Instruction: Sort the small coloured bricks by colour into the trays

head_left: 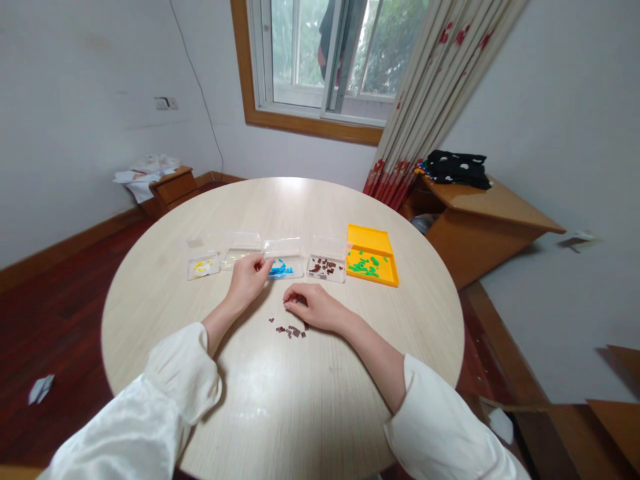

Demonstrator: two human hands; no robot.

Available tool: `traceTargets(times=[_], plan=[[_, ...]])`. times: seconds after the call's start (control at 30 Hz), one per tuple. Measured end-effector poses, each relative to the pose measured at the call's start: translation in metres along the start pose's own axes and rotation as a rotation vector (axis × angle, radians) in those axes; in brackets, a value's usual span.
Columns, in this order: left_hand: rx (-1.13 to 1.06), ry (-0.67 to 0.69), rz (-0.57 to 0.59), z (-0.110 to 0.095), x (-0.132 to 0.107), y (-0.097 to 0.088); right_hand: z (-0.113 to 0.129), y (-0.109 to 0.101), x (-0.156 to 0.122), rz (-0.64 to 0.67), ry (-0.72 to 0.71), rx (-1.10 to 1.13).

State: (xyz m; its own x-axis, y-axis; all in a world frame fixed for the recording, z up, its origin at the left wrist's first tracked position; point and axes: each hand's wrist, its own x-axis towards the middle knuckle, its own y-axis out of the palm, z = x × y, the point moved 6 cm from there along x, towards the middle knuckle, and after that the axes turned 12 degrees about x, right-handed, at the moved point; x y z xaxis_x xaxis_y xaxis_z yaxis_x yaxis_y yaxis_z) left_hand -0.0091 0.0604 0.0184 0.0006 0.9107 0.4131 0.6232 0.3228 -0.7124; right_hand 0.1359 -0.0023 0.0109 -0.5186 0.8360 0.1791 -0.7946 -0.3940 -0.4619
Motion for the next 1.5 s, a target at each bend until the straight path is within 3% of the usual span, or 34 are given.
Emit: traceTargets(times=[0.17,0.3,0.4,0.53,0.67,0.77,0.97,1.5], plan=[[-0.077,0.038,0.041,-0.010,-0.001,-0.007,-0.002,-0.016,0.001,-0.153,-0.051,-0.012],[-0.196,0.146,0.194,-0.025,-0.005,-0.009,-0.005,-0.037,0.001,-0.344,-0.102,-0.026],[-0.255,0.213,0.397,-0.034,-0.010,-0.005,-0.008,-0.055,-0.001,-0.471,-0.129,-0.054],[-0.234,0.230,0.754,-0.035,-0.021,0.005,-0.014,-0.076,-0.005,-0.607,-0.112,-0.094],[-0.201,0.182,0.987,-0.031,-0.030,0.008,-0.020,-0.090,-0.008,-0.686,-0.077,-0.124],[-0.138,0.242,1.114,-0.031,-0.037,0.008,-0.026,-0.093,-0.009,-0.698,-0.054,-0.135],[-0.062,0.338,1.201,-0.032,-0.044,0.015,-0.030,-0.094,-0.009,-0.702,-0.036,-0.150],[-0.027,0.344,1.181,-0.029,-0.044,0.017,-0.033,-0.093,-0.007,-0.650,0.030,-0.148]])
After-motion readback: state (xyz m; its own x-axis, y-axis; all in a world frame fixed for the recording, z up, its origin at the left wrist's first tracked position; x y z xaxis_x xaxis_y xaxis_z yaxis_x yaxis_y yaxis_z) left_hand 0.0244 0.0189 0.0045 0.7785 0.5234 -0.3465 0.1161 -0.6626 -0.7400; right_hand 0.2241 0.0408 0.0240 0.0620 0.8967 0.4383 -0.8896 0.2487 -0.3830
